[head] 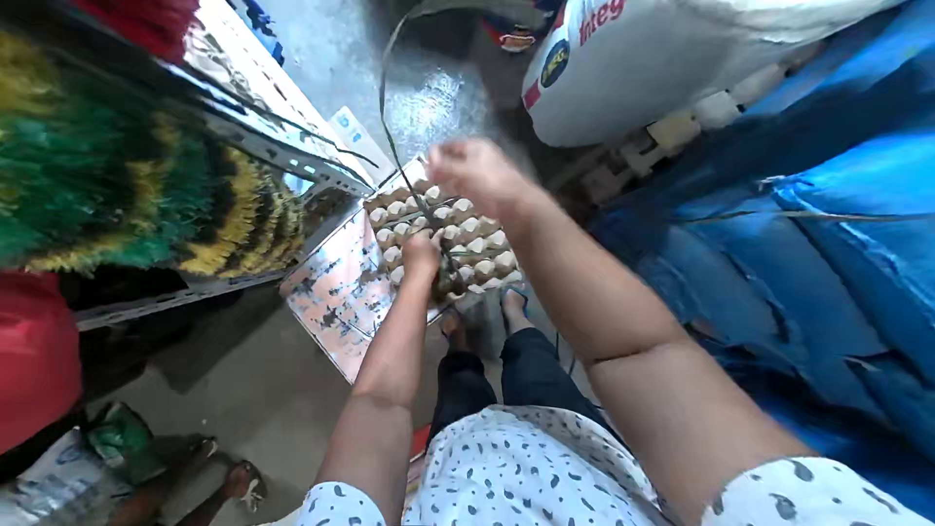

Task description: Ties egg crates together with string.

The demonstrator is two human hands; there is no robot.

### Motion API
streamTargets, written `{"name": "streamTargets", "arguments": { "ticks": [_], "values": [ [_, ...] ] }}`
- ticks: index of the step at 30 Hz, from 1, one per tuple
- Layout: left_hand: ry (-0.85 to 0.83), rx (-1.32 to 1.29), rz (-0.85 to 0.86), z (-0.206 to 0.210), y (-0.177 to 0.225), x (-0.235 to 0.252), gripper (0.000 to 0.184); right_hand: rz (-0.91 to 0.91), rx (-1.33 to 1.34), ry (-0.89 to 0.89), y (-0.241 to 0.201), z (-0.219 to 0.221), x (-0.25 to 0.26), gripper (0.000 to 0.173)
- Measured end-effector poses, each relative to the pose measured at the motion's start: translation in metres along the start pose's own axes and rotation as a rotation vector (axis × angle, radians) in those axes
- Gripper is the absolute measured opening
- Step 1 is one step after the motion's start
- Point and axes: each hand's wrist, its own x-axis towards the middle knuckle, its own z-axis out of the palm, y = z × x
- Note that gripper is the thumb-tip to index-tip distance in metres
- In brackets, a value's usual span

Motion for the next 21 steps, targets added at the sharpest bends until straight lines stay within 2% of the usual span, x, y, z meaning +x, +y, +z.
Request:
{"name": "streamTargets", "arguments": {
  "ticks": [2, 4, 7, 10, 14, 18, 21],
  "values": [
    [-0.021, 0.079, -0.058, 0.003, 0.009, 0.011, 0.041, 0.192, -0.426, -0.057, 0.075, 0.004, -0.004, 0.034],
    [-0.038, 0.129, -0.113, 0.006, 0.016, 0.018, 0.041, 0.297, -0.635, -0.057, 0.135, 0.026, -0.014, 0.034],
    [0.005, 0.167, -0.161, 0.013, 0.02, 0.022, 0.041, 0.157, -0.643, 0.19, 0.184, 0.053, -0.024, 0.034],
    [0.022, 0.102, -0.163, 0.02, 0.014, 0.023, 0.043, 0.007, -0.576, 0.358, 0.206, 0.068, -0.028, 0.026],
    [0.03, -0.312, -0.125, 0.033, -0.018, 0.029, 0.036, -0.121, -0.56, 0.504, 0.226, 0.084, -0.023, 0.023],
    [0.037, -0.494, -0.032, 0.031, -0.029, 0.022, 0.029, -0.014, -0.6, 0.55, 0.219, 0.092, -0.015, 0.028],
    [0.011, -0.607, -0.094, 0.03, -0.03, 0.024, 0.028, 0.145, -0.589, 0.507, 0.202, 0.093, -0.012, 0.03]
  ]
}}
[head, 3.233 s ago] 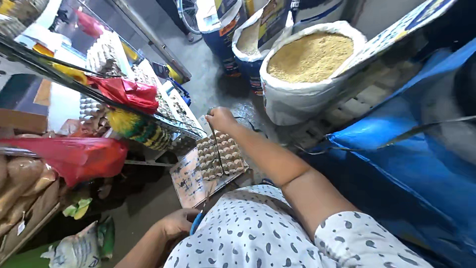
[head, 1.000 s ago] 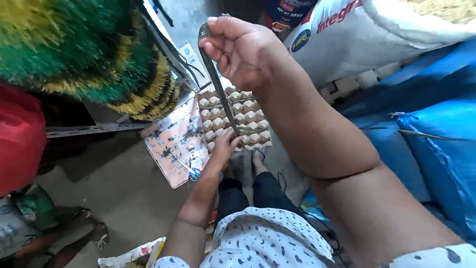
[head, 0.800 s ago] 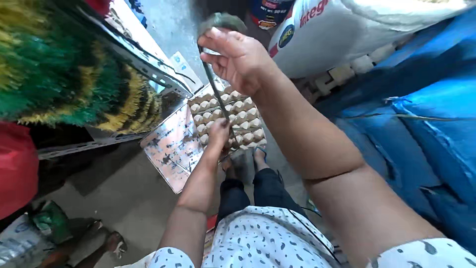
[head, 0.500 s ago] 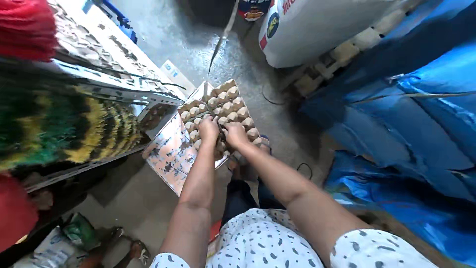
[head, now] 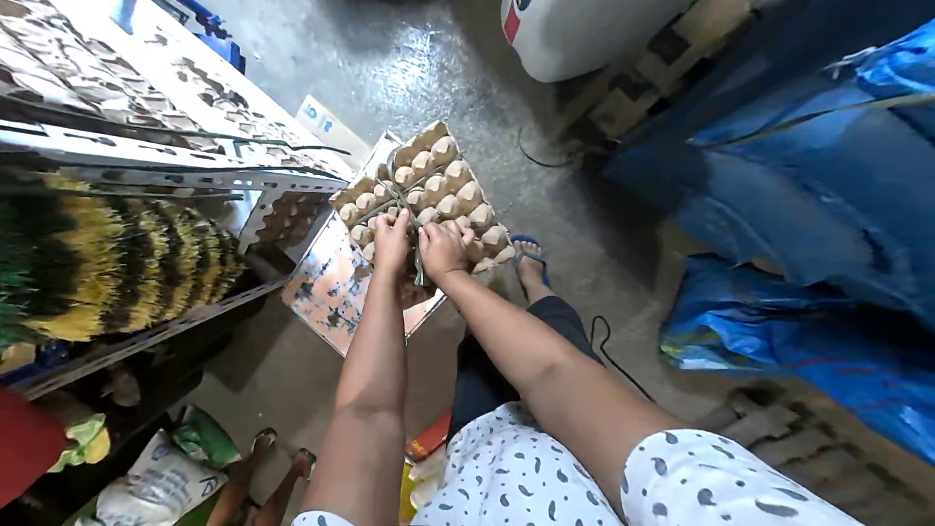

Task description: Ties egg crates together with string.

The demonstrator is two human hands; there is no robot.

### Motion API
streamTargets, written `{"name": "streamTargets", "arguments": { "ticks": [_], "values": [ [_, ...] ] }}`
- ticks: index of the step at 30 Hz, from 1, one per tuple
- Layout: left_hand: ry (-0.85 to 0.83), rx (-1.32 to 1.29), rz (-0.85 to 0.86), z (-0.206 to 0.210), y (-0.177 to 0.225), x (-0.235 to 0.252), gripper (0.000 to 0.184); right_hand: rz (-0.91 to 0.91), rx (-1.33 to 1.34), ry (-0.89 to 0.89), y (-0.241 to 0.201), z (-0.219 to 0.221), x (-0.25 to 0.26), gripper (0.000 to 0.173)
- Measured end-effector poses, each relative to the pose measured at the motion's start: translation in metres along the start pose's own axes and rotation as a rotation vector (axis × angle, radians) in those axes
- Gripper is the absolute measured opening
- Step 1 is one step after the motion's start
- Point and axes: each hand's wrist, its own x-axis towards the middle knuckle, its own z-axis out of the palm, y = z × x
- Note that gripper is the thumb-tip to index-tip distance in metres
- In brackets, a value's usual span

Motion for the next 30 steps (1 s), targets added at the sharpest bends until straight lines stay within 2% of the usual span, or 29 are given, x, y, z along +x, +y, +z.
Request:
{"name": "streamTargets", "arguments": {
  "ticks": [2, 4, 6, 10, 12, 13, 15, 17, 19, 22, 23, 27, 30],
  "values": [
    [-0.037, -0.186, -0.011, 0.003, 0.0, -0.001, 0.011, 0.071, -0.015, -0.11, -0.01, -0.01, 0.004, 0.03],
    [-0.09, -0.226, 0.035, 0.0, -0.008, -0.002, 0.016, 0.086, -0.004, -0.22, -0.013, -0.019, 0.009, 0.029],
    [-0.137, -0.002, 0.154, -0.008, -0.017, -0.003, 0.022, 0.06, -0.015, -0.279, -0.011, -0.022, 0.012, 0.029],
    [-0.277, 0.738, 0.329, -0.032, -0.013, -0.02, 0.041, 0.005, -0.014, -0.341, -0.01, -0.025, 0.01, 0.035],
    [-0.296, 1.022, 0.408, -0.039, -0.009, -0.034, 0.052, -0.005, -0.014, -0.355, -0.009, -0.025, 0.009, 0.037],
    [-0.256, 1.093, 0.493, -0.043, -0.015, -0.042, 0.05, -0.01, -0.005, -0.357, -0.008, -0.025, 0.009, 0.039],
    [-0.089, 1.163, 0.686, -0.058, -0.044, -0.057, 0.028, -0.049, 0.006, -0.356, -0.002, -0.024, 0.008, 0.04],
    [-0.002, 1.216, 0.634, -0.07, -0.074, -0.085, 0.024, -0.144, 0.028, -0.302, 0.01, -0.02, 0.005, 0.038],
    [0.086, 1.27, 0.576, -0.067, -0.108, -0.119, 0.028, -0.251, 0.049, -0.236, 0.024, -0.017, 0.002, 0.038],
    [0.053, 1.312, 0.387, -0.04, -0.122, -0.168, 0.03, -0.32, 0.047, -0.25, 0.041, -0.023, -0.005, 0.058],
    [0.025, 1.312, 0.33, -0.027, -0.12, -0.181, 0.028, -0.363, 0.036, -0.254, 0.049, -0.025, -0.01, 0.059],
    [-0.071, 1.212, 0.194, 0.021, -0.108, -0.215, 0.028, -0.776, 0.011, -0.061, 0.091, -0.015, -0.041, 0.035],
    [-0.091, 1.042, 0.208, 0.049, -0.1, -0.232, 0.021, -0.945, 0.065, -0.028, 0.109, -0.004, -0.057, 0.027]
  ]
}}
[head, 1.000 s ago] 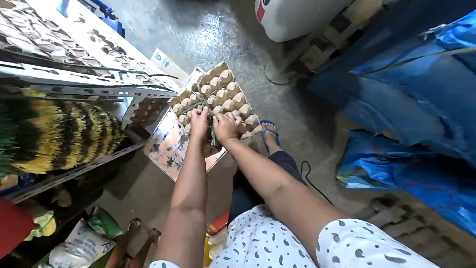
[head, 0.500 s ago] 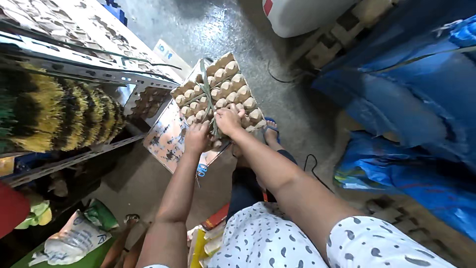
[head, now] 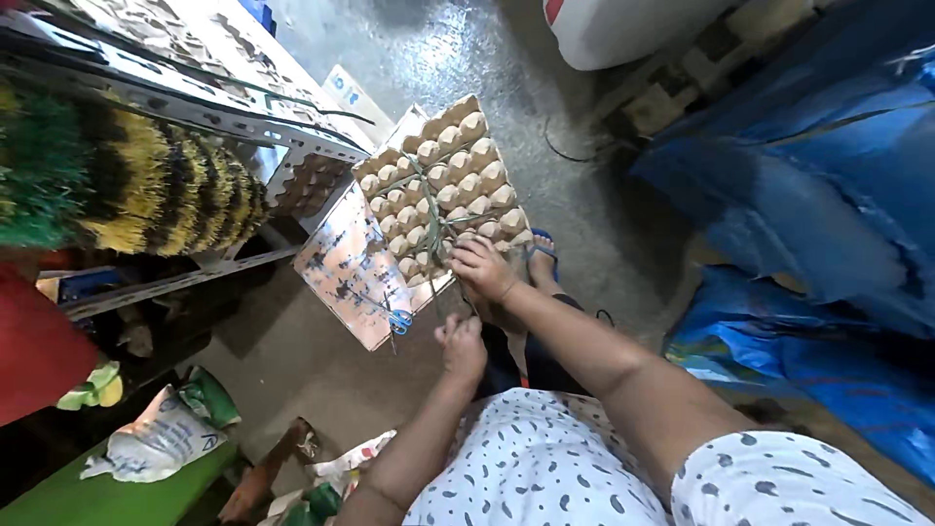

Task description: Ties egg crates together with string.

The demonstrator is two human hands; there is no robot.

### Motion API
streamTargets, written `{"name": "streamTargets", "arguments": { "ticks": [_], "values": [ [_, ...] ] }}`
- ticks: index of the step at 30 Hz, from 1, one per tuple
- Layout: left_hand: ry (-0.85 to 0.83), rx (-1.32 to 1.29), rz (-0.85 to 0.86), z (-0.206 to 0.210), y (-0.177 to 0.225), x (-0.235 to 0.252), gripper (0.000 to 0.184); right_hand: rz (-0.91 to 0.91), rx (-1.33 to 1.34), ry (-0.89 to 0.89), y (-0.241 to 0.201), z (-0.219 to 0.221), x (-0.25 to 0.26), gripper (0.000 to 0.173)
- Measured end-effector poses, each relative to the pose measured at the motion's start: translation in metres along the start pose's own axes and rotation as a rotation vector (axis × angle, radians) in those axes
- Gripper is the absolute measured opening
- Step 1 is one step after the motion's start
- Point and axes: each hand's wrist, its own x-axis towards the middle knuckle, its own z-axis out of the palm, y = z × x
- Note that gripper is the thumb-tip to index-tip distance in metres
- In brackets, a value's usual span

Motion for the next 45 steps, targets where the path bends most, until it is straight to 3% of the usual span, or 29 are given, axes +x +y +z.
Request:
{"name": "streamTargets", "arguments": {
  "ticks": [3, 6, 8, 10, 12, 16, 19, 21, 23, 27, 30, 35, 37, 41, 45],
  "values": [
    [-0.04, -0.202, 0.024, -0.006, 0.011, -0.005, 0.02, 0.007, 0.037, 0.147, 0.006, 0.007, -0.008, 0.025],
    [-0.32, -0.495, -0.069, -0.024, 0.003, -0.009, 0.028, 0.229, 0.065, 0.28, 0.001, 0.004, -0.007, 0.022],
    [-0.419, -0.449, -0.118, -0.041, -0.009, -0.009, 0.026, 0.402, 0.094, 0.346, -0.006, 0.002, -0.004, 0.019],
    [-0.357, -0.139, -0.125, -0.067, -0.025, 0.002, 0.023, 0.525, 0.115, 0.386, -0.014, 0.002, -0.001, 0.019],
    [-0.177, 0.132, -0.168, -0.104, -0.035, 0.024, 0.025, 0.612, 0.142, 0.402, -0.022, -0.002, 0.002, 0.022],
    [0.249, 0.311, -0.026, -0.158, -0.029, 0.085, 0.024, 0.697, 0.185, 0.376, -0.028, -0.015, 0.007, 0.026],
    [0.388, 0.289, 0.293, -0.148, -0.005, 0.138, 0.022, 0.684, 0.176, 0.384, -0.022, -0.017, -0.001, 0.027],
    [0.311, 0.251, 0.442, -0.126, 0.01, 0.167, 0.02, 0.661, 0.157, 0.39, -0.019, -0.019, -0.007, 0.022],
    [0.185, 0.25, 0.48, -0.104, 0.021, 0.184, 0.018, 0.665, 0.145, 0.387, -0.017, -0.022, -0.014, 0.019],
    [-0.026, 0.31, 0.365, -0.083, 0.041, 0.184, 0.026, 0.682, 0.149, 0.358, -0.011, -0.027, -0.027, 0.015],
    [-0.046, 0.261, 0.286, -0.08, 0.051, 0.178, 0.029, 0.671, 0.171, 0.311, -0.008, -0.03, -0.033, 0.018],
    [-0.246, 0.16, 0.096, -0.084, 0.063, 0.189, 0.045, 0.731, 0.184, 0.251, -0.011, -0.033, -0.031, 0.024],
    [-0.284, 0.153, 0.069, -0.086, 0.065, 0.194, 0.04, 0.741, 0.157, 0.27, -0.011, -0.033, -0.03, 0.025],
    [-0.171, 0.116, 0.098, -0.09, 0.062, 0.186, 0.029, 0.715, 0.051, 0.298, -0.011, -0.03, -0.03, 0.025],
    [-0.099, 0.209, 0.052, -0.101, 0.054, 0.166, 0.032, 0.638, -0.01, 0.225, -0.007, -0.037, -0.027, 0.014]
  ]
}}
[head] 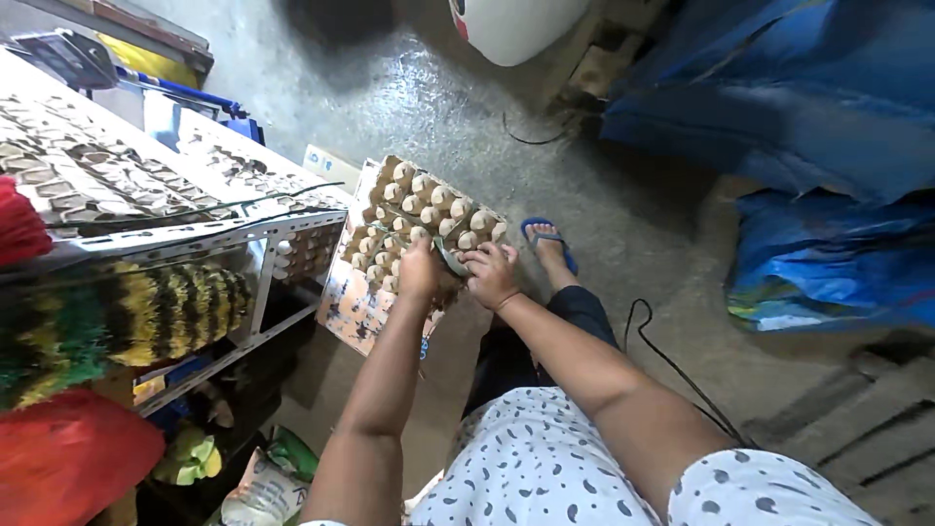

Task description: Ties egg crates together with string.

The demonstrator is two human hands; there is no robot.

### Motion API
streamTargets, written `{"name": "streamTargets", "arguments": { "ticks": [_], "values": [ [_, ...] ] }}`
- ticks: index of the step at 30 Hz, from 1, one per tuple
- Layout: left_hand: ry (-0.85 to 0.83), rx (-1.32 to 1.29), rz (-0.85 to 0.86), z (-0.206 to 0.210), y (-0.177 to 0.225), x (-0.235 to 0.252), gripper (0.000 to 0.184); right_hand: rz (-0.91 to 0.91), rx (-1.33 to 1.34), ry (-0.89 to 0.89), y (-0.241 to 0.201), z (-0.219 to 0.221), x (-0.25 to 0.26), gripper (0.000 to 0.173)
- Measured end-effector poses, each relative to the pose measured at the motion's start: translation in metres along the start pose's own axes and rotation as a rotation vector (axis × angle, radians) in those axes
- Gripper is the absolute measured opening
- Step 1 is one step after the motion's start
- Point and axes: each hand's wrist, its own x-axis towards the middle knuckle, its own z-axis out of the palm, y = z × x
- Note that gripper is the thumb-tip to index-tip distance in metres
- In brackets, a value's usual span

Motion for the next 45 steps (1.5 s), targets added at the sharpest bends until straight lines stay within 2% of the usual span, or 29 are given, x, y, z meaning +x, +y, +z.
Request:
{"name": "streamTargets", "arguments": {
  "ticks": [3, 5, 8, 11, 13, 16, 19, 22, 24, 26, 28, 30, 32, 33, 34, 35, 37, 38, 40, 41, 43, 45],
  "values": [
    [-0.087, 0.092, -0.051, -0.032, -0.032, -0.025, 0.024, -0.102, -0.071, -0.043, 0.006, -0.006, 0.014, 0.013],
    [-0.11, 0.068, -0.005, -0.049, -0.063, -0.046, 0.021, -0.202, -0.091, -0.1, 0.007, -0.014, 0.031, 0.011],
    [-0.218, -0.089, 0.025, -0.058, -0.098, -0.062, 0.023, -0.389, -0.117, -0.246, 0.011, -0.02, 0.063, 0.011],
    [-0.295, -0.304, 0.017, -0.056, -0.126, -0.067, 0.024, -0.69, -0.185, -0.211, 0.024, -0.006, 0.088, 0.008],
    [-0.293, -0.371, 0.016, -0.054, -0.146, -0.067, 0.025, -0.76, -0.196, -0.255, 0.025, -0.003, 0.099, 0.006],
    [-0.276, -0.379, 0.034, -0.049, -0.173, -0.064, 0.023, -0.76, -0.243, -0.277, 0.024, -0.003, 0.103, 0.008],
    [-0.283, -0.397, 0.026, -0.039, -0.203, -0.06, 0.022, -0.732, -0.291, -0.312, 0.021, -0.005, 0.103, 0.019],
    [-0.241, -0.417, -0.069, -0.028, -0.255, -0.064, 0.024, -0.715, -0.271, -0.334, 0.025, -0.006, 0.104, 0.013],
    [-0.211, -0.44, -0.067, -0.019, -0.277, -0.075, 0.023, -0.698, -0.248, -0.356, 0.023, -0.006, 0.106, 0.014],
    [-0.23, -0.408, -0.017, -0.006, -0.279, -0.078, 0.022, -0.692, -0.223, -0.362, 0.024, -0.005, 0.107, 0.017],
    [-0.324, -0.211, 0.034, 0.003, -0.277, -0.07, 0.025, -0.696, -0.189, -0.367, 0.025, -0.005, 0.109, 0.018],
    [-0.289, 0.007, -0.001, 0.0, -0.266, -0.064, 0.023, -0.679, -0.16, -0.339, 0.022, -0.01, 0.109, 0.021],
    [-0.079, 0.135, -0.107, -0.015, -0.246, -0.059, 0.023, -0.606, -0.185, -0.151, 0.017, -0.013, 0.09, 0.023],
    [0.078, 0.148, -0.106, -0.023, -0.238, -0.055, 0.022, -0.511, -0.211, -0.019, 0.015, -0.012, 0.075, 0.025],
    [0.256, 0.122, -0.054, -0.03, -0.23, -0.049, 0.022, -0.361, -0.227, 0.094, 0.012, -0.01, 0.057, 0.035],
    [0.428, 0.083, 0.02, -0.035, -0.221, -0.04, 0.024, -0.174, -0.201, 0.203, 0.009, -0.005, 0.039, 0.053],
    [0.759, 0.009, 0.225, -0.034, -0.196, -0.015, 0.025, 0.257, 0.021, 0.319, 0.0, 0.005, 0.013, 0.092],
    [0.866, -0.039, 0.339, -0.03, -0.182, 0.001, 0.024, 0.443, 0.196, 0.337, -0.003, 0.01, 0.007, 0.099],
    [0.913, -0.116, 0.516, -0.018, -0.156, 0.033, 0.022, 0.657, 0.549, 0.346, -0.006, 0.027, 0.005, 0.089],
    [0.873, -0.147, 0.563, -0.011, -0.146, 0.047, 0.022, 0.712, 0.674, 0.349, -0.012, 0.032, 0.01, 0.08],
    [0.696, -0.15, 0.567, -0.002, -0.134, 0.066, 0.024, 0.807, 0.793, 0.411, -0.025, 0.039, 0.026, 0.069],
    [0.576, -0.035, 0.554, 0.0, -0.129, 0.077, 0.026, 0.879, 0.807, 0.504, -0.03, 0.046, 0.039, 0.069]
  ]
}}
